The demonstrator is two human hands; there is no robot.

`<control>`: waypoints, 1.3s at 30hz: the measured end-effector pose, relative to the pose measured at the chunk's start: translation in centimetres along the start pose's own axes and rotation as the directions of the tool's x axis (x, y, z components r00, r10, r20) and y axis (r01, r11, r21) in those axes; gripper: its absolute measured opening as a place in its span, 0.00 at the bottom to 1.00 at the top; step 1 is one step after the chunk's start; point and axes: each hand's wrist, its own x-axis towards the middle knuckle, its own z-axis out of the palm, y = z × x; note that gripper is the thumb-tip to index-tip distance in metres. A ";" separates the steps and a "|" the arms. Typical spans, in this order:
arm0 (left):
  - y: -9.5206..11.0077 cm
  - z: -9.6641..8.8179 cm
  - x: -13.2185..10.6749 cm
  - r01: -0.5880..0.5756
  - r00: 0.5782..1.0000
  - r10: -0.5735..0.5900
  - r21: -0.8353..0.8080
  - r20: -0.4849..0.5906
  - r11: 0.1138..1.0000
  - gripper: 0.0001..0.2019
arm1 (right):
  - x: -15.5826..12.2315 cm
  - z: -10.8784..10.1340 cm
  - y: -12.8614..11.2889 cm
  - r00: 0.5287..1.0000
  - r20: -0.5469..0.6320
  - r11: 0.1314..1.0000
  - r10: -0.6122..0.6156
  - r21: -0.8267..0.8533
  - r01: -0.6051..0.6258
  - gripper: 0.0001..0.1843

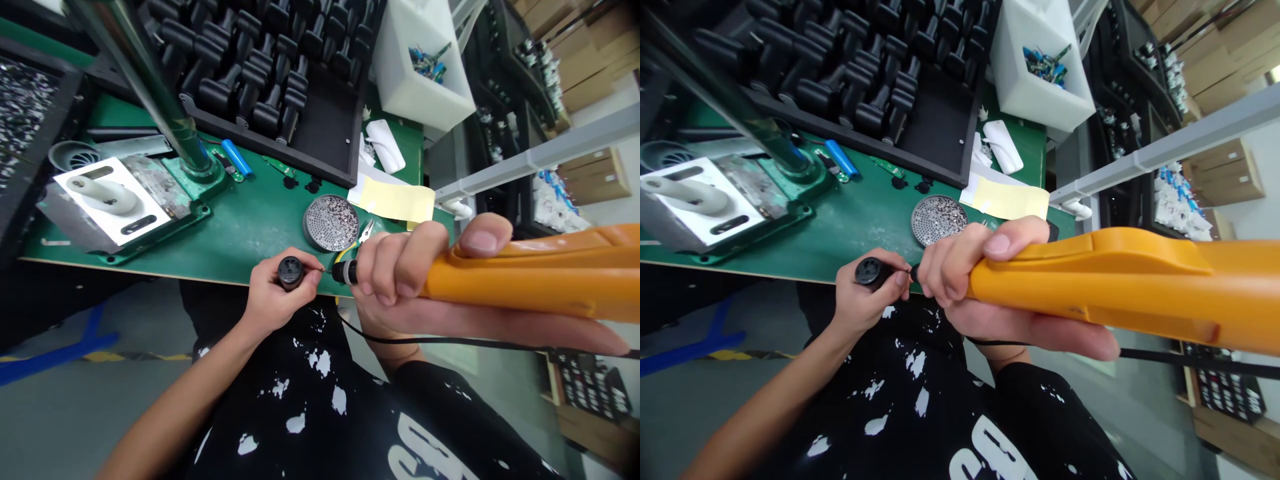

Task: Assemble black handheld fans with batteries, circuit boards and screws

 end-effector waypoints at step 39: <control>-3.5 -2.8 1.5 -0.438 0.899 0.386 0.456 0.207 0.775 0.12 | 2.6 -4.2 10.3 0.961 -0.200 0.971 -0.190 -0.183 0.154 0.36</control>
